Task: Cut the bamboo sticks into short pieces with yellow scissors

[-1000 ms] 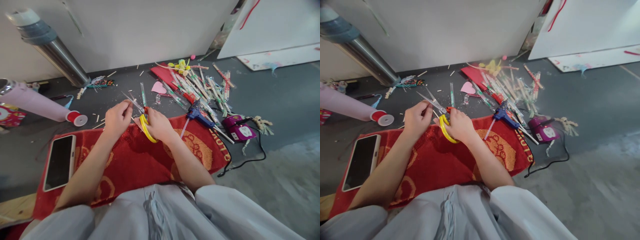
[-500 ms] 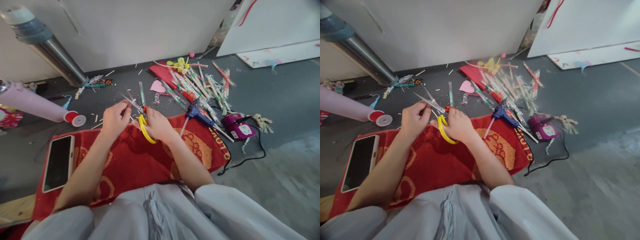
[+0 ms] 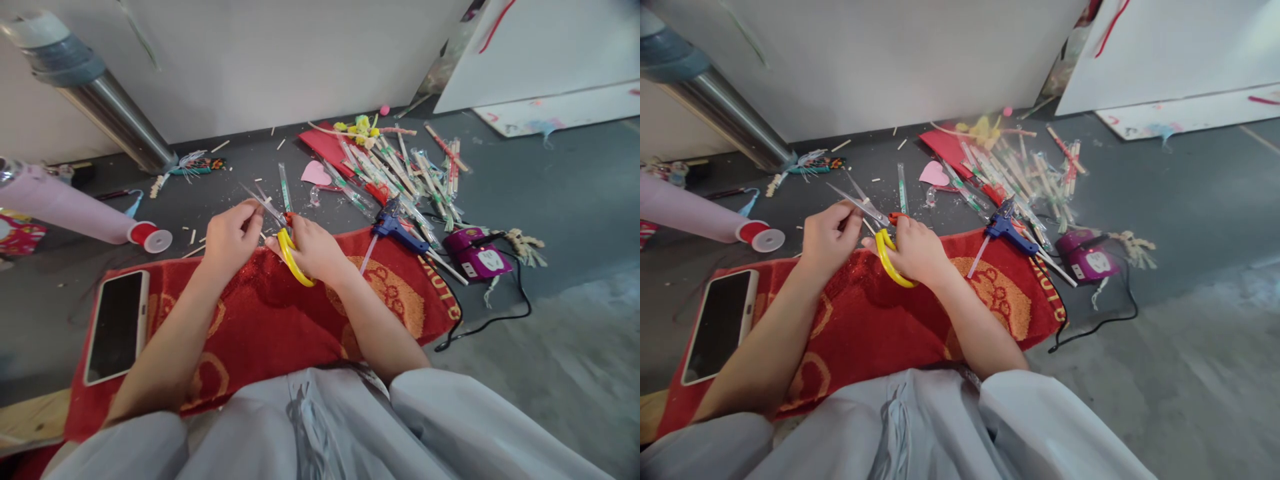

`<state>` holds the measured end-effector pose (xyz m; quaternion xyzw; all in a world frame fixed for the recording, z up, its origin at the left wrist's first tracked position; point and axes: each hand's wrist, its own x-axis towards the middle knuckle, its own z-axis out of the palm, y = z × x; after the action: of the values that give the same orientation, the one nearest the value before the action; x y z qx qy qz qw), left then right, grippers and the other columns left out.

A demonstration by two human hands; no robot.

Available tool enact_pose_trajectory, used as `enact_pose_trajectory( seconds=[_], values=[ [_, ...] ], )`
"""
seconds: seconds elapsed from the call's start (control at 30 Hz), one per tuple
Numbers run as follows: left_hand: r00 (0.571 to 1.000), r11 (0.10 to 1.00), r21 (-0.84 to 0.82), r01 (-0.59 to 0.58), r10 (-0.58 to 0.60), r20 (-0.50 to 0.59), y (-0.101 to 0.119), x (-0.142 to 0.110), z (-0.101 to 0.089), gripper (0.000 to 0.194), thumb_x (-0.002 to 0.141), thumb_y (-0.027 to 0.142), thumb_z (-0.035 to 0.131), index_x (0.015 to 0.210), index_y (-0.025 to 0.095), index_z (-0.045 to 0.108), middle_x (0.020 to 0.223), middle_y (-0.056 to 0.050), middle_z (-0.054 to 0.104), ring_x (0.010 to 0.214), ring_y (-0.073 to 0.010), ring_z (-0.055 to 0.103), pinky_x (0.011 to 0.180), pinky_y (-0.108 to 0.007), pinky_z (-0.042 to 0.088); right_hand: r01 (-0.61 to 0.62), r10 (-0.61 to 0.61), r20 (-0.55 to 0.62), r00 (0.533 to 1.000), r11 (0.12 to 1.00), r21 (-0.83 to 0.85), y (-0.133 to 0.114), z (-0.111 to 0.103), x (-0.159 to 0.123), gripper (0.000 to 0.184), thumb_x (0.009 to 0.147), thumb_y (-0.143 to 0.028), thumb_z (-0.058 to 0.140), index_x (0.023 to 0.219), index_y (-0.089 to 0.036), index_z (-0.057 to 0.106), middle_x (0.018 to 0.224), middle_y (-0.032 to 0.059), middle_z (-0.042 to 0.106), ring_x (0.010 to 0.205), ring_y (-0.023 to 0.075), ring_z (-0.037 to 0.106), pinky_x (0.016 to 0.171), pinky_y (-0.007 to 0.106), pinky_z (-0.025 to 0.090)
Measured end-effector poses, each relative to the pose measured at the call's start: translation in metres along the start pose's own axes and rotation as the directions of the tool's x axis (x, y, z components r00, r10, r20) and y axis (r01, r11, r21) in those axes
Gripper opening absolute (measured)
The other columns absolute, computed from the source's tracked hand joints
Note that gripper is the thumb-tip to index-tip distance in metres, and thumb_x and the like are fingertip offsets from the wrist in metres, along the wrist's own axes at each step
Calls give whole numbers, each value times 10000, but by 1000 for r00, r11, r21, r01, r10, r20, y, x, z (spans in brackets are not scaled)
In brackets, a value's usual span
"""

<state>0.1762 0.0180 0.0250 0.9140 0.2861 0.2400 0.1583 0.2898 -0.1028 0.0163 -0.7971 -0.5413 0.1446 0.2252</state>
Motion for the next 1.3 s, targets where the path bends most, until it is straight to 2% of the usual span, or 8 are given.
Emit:
enact_pose_trajectory(
  seconds=[0.33,0.47,0.57,0.67,0.77,0.93,1.13,1.3],
  values=[
    [999,990,141,0,-6,43,2,0,-3,250,895,288,396,916,216,634,661,-15,589,594,-153,520,566,-277,337,-127,128,67,990,992,-23,-8,-4,1,626,892,-700,298,1055,-157,563,1004,136,708,932,266,674,743,305,434],
    [981,955,275,-111,150,-126,3,-5,0,270,904,264,394,1004,196,636,901,-87,662,867,-222,597,766,-340,419,-175,175,48,983,985,-10,-6,-6,3,570,905,-667,310,982,-168,576,999,137,714,917,273,680,720,299,429],
    [902,911,338,-239,336,-269,1,-11,6,248,879,235,440,1040,208,626,997,-98,653,946,-244,582,850,-394,409,-218,218,9,976,975,48,-2,-6,6,505,932,-608,310,940,-179,576,984,123,717,923,275,678,702,293,417],
    [828,881,231,-413,469,-308,3,-15,14,153,853,231,472,918,223,609,833,-47,634,792,-201,577,758,-368,425,-232,236,-19,972,965,122,2,-5,8,497,947,-587,288,901,-184,575,940,109,718,904,263,677,695,289,407],
    [857,904,-50,-425,384,-345,8,-17,23,167,866,318,487,954,207,575,848,-45,624,795,-189,568,742,-352,455,-212,222,-40,974,961,175,4,-2,10,496,959,-568,267,886,-190,580,916,96,715,871,240,674,691,283,403],
    [976,835,-507,-215,193,-96,6,-20,44,805,788,681,516,1412,225,289,1381,-160,432,1227,-307,476,935,-457,467,-176,194,-68,979,961,216,3,6,11,528,956,-586,230,868,-202,582,868,78,705,820,227,668,670,283,403],
    [943,720,-694,-27,249,221,5,-26,59,1190,576,716,715,1486,262,98,1531,-154,194,1446,-397,143,1170,-579,206,-148,159,-49,986,974,170,4,13,13,522,951,-579,246,928,-184,586,868,104,696,795,257,674,653,304,412],
    [947,678,-731,-72,277,163,6,-28,65,1162,590,681,733,1485,294,102,1531,-126,202,1454,-368,152,1200,-555,172,-134,141,-31,990,976,169,-1,10,11,496,950,-572,300,979,-167,586,907,117,702,827,263,680,674,307,422]
  ],
)
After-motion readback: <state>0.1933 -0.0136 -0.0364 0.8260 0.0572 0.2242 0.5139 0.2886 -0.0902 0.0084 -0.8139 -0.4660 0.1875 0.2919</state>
